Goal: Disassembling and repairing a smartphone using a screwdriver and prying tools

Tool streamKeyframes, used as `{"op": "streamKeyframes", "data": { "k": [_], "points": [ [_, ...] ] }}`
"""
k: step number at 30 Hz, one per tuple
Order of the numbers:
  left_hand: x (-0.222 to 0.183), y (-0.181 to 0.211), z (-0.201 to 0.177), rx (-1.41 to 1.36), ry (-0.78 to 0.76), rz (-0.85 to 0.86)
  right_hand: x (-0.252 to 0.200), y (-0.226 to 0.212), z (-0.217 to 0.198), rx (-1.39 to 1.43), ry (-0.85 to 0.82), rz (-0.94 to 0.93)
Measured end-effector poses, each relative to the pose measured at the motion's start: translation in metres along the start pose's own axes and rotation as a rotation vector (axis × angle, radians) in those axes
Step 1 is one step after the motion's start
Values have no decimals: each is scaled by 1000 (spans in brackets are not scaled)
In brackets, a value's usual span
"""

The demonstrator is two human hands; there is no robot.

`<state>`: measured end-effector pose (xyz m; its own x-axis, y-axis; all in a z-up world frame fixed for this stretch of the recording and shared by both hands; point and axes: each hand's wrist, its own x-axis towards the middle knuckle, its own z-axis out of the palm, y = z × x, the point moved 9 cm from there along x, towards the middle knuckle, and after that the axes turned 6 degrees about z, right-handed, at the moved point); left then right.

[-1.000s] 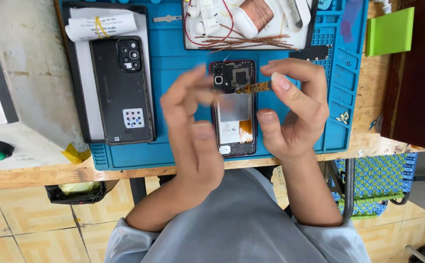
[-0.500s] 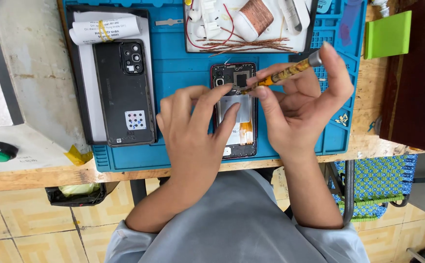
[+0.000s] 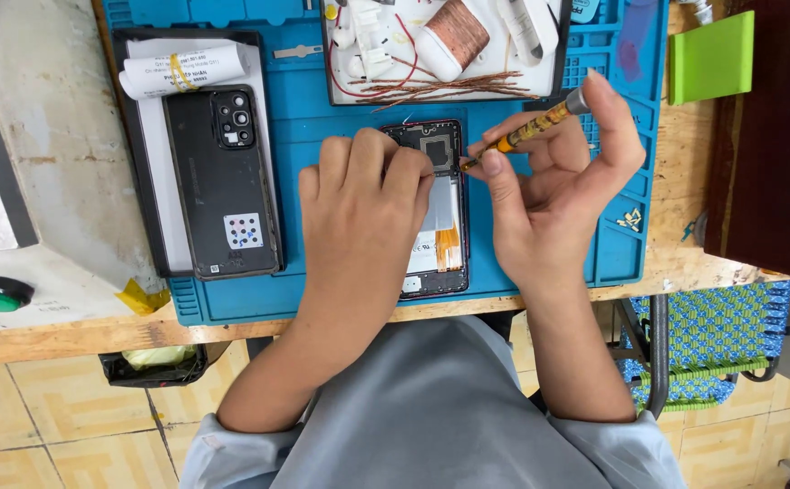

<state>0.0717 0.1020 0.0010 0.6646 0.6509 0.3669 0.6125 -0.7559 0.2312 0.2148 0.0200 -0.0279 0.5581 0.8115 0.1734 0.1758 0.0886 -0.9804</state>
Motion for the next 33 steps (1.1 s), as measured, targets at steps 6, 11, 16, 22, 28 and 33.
{"op": "streamKeyframes", "data": {
  "k": [6,11,16,22,28,33],
  "points": [
    [4,3,4,65,-39,102,1,-2,4,-39,-58,-94],
    [5,2,1,73,-26,177,0,-10,5,-116,-60,-162],
    [11,7,-1,123,-86,273,-4,-22,14,-272,-187,-310],
    [14,21,-3,328,-50,375,-5,-20,4,-353,-142,-310],
    [14,28,-4,481,-18,420,4,-44,13,-178,-231,-375],
    [5,31,-6,542,-3,319,0,-39,13,-82,-245,-359]
  ]
}}
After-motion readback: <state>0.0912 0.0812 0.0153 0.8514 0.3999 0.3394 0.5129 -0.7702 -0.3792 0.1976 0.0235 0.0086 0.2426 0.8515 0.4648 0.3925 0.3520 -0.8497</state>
